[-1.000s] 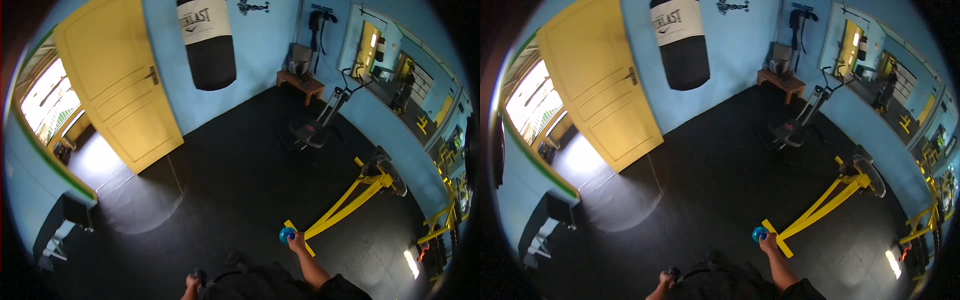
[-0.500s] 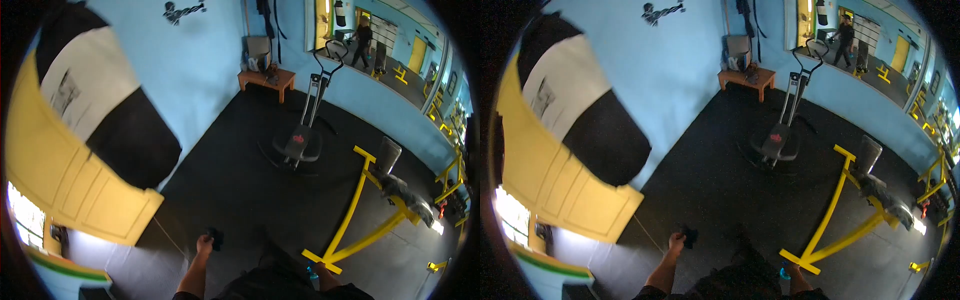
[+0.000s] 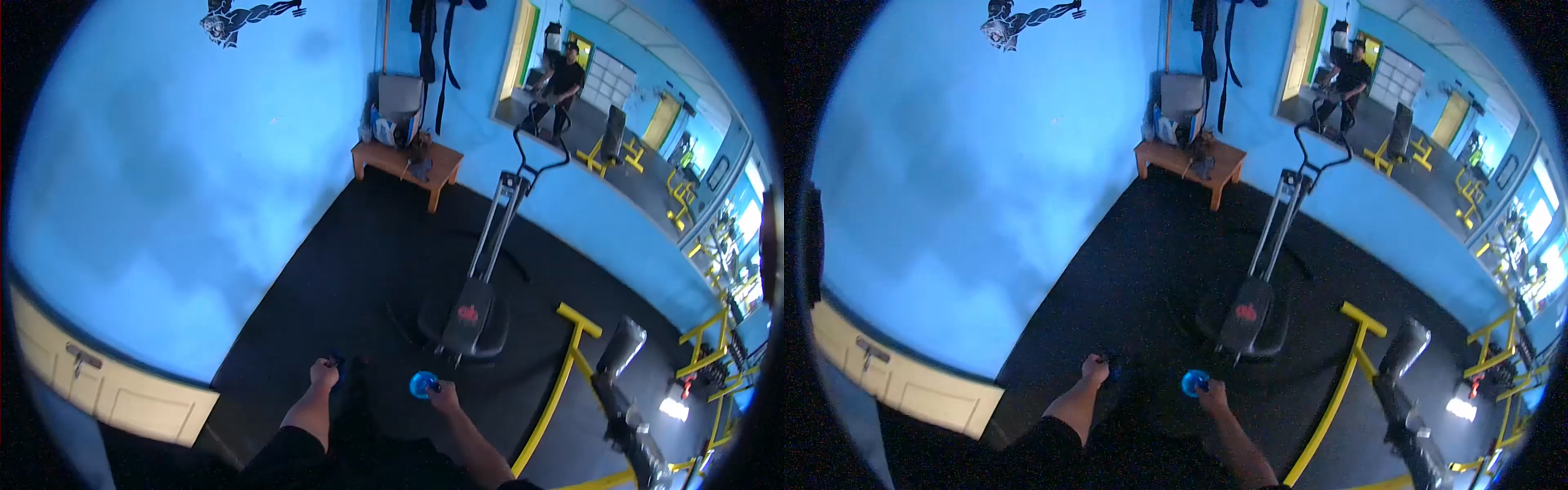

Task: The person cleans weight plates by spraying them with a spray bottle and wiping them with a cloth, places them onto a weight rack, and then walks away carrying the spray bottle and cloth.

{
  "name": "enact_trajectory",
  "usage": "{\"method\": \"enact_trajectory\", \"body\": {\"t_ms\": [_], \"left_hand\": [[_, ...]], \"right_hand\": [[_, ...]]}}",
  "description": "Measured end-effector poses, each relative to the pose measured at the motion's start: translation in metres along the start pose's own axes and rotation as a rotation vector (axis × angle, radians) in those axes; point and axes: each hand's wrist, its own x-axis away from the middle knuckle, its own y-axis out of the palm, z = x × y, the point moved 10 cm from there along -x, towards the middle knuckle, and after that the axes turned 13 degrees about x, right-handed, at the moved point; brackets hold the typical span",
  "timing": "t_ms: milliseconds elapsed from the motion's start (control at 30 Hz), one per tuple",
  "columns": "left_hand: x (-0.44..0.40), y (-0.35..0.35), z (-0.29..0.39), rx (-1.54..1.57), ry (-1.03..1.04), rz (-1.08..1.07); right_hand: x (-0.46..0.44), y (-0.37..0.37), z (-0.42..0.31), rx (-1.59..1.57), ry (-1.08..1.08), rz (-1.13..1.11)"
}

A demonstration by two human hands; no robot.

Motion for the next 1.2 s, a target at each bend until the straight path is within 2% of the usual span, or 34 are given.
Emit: {"method": "enact_trajectory", "body": {"t_ms": [33, 100, 133, 200, 233, 267, 333, 400, 500, 567, 600, 700, 767, 800, 867, 933, 967, 1033, 1100, 1133, 1200], "left_hand": [[-0.026, 0.005, 0.023, 0.018, 0.013, -0.008], [-0.077, 0.022, 0.062, -0.004, 0.127, -0.099], [-0.117, 0.037, 0.061, 0.006, 0.058, -0.134], [-0.145, 0.028, 0.12, 0.022, 0.087, -0.154], [-0.16, 0.027, 0.14, 0.053, 0.1, -0.168], [-0.217, 0.04, 0.156, 0.14, 0.106, -0.242], [-0.24, 0.036, 0.2, 0.101, 0.094, -0.253], [-0.272, 0.039, 0.254, 0.065, 0.094, -0.257], [-0.324, 0.054, 0.292, 0.087, 0.115, -0.292], [-0.366, 0.077, 0.309, 0.223, 0.074, -0.314], [-0.382, 0.083, 0.319, 0.217, 0.065, -0.308], [-0.439, 0.098, 0.373, 0.214, 0.075, -0.291], [-0.489, 0.119, 0.382, 0.073, 0.04, -0.306], [-0.507, 0.125, 0.383, 0.081, -0.1, -0.327], [-0.53, 0.13, 0.446, -0.027, -0.067, -0.359], [-0.565, 0.146, 0.484, -0.146, 0.012, -0.36], [-0.578, 0.155, 0.504, -0.153, 0.004, -0.375], [-0.608, 0.184, 0.55, -0.065, -0.021, -0.394], [-0.62, 0.217, 0.62, -0.099, 0.029, -0.421], [-0.629, 0.239, 0.647, -0.085, 0.065, -0.479], [-0.655, 0.286, 0.677, -0.085, 0.096, -0.565]], "right_hand": [[-0.028, -0.003, -0.002, 0.013, -0.001, 0.02], [-0.076, 0.0, 0.003, -0.268, 0.158, -0.069], [-0.104, -0.019, -0.012, -0.277, 0.161, -0.048], [-0.128, -0.047, -0.024, -0.095, 0.223, -0.05], [-0.158, -0.052, -0.013, -0.116, 0.219, -0.002], [-0.182, -0.047, -0.015, -0.155, 0.251, 0.029], [-0.197, -0.091, -0.038, -0.159, 0.299, 0.061], [-0.233, -0.074, -0.01, -0.043, 0.409, 0.092], [-0.287, -0.096, -0.026, -0.225, 0.459, 0.069], [-0.332, -0.098, -0.017, -0.128, 0.676, -0.027], [-0.369, -0.074, -0.005, -0.09, 0.635, -0.131], [-0.479, -0.057, -0.013, -0.102, 0.539, -0.248], [-0.573, -0.035, -0.003, -0.076, 0.474, -0.319], [-0.587, -0.019, -0.004, -0.046, 0.436, -0.401], [-0.637, -0.086, -0.034, -0.073, 0.572, -0.276], [-0.694, -0.14, -0.068, -0.046, 0.418, -0.134], [-0.714, -0.156, -0.076, -0.042, 0.433, -0.14], [-0.751, -0.204, -0.081, -0.135, 0.494, 0.042], [-0.8, -0.247, -0.093, -0.224, 0.493, -0.016], [-0.815, -0.253, -0.099, -0.327, 0.487, -0.074], [-0.845, -0.243, -0.081, -0.315, 0.539, -0.065]]}}
